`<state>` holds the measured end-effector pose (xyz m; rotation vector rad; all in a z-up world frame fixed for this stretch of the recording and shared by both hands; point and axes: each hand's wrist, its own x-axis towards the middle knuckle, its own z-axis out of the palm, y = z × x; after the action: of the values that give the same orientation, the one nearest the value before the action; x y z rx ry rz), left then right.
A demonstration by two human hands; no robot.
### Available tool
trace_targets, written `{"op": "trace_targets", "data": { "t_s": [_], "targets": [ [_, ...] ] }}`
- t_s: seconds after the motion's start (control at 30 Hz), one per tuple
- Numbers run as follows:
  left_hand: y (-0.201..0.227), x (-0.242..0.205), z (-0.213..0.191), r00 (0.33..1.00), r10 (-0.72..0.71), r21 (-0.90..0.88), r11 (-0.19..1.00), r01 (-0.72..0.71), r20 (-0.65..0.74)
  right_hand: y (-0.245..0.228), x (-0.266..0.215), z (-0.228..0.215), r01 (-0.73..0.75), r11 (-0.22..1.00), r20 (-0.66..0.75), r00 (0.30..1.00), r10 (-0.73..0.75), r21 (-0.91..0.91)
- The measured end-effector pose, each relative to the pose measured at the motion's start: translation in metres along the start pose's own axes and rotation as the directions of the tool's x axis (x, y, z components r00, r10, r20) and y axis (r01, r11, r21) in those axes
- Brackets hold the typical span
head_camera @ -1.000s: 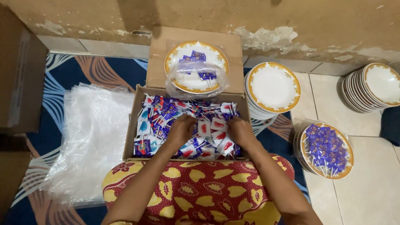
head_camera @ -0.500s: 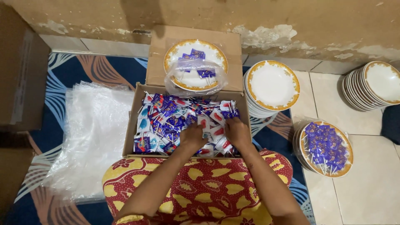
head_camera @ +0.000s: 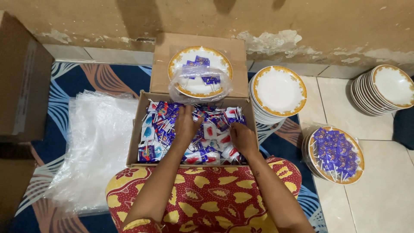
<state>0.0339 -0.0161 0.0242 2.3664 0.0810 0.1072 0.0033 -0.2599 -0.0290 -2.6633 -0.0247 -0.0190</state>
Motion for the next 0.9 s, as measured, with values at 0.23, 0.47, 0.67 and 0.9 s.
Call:
{"op": "trace_targets", "data": {
  "t_s": [0.23, 0.47, 0.67, 0.9],
  "targets": [
    [-0.072, 0.020, 0.052, 0.845, 0.507, 0.399, 0.819, -0.412, -0.169, 0.001, 0.002, -0.007, -0.019, 1.000, 0.050, 0.999, 0.019, 0.014],
    [-0.124, -0.007, -0.012, 0.982, 0.175, 0.432, 0.892, -0.129, -0.068, -0.016, -0.002, -0.028, 0.020, 0.963, 0.063, 0.997, -0.038, 0.267],
    [-0.057, -0.040, -0.078, 0.963, 0.154, 0.361, 0.930, -0.066, -0.222, -0.049, -0.018, -0.080, -0.103, 0.855, 0.143, 0.989, 0.034, 0.509],
    [0.019, -0.004, -0.090, 0.931, 0.214, 0.219, 0.964, -0.152, -0.296, -0.111, 0.035, -0.107, 0.140, 0.982, -0.024, 0.990, -0.138, 0.130]
  ]
}}
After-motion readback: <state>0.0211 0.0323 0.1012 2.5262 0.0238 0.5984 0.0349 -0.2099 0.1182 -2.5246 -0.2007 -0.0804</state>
